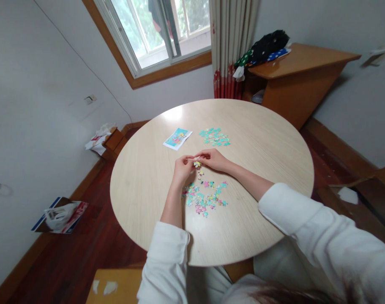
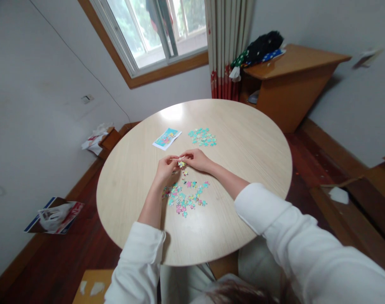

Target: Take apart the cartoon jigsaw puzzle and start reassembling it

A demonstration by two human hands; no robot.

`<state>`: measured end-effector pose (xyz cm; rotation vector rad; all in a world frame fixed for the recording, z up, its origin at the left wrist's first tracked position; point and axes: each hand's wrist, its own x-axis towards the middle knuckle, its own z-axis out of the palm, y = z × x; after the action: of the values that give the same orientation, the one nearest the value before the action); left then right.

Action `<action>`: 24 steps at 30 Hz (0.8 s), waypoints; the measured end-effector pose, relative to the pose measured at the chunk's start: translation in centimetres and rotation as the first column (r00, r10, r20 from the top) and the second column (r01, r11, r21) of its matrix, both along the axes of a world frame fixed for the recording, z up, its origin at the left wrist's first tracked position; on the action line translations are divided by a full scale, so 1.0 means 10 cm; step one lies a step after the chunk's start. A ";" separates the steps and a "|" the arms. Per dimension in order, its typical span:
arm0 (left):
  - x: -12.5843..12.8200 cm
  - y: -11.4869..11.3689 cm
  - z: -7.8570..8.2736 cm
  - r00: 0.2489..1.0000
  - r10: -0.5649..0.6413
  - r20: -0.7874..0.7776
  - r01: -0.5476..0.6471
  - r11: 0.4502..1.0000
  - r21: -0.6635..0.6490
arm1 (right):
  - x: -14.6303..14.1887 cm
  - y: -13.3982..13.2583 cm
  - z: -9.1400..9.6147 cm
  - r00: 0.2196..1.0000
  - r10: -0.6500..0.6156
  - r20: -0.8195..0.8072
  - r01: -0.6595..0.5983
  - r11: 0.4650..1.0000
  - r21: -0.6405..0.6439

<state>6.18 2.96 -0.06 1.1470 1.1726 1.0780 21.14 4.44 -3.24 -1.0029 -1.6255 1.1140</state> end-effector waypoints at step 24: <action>-0.06 0.04 -0.15 0.992 -0.093 -0.081 0.100 0.991 0.084 | 0.00 -0.02 0.02 0.998 0.004 0.060 -0.007 0.999 0.048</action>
<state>5.55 3.40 -1.54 1.3111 1.1263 1.0273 21.13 4.24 -3.07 -1.0093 -1.6960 1.0519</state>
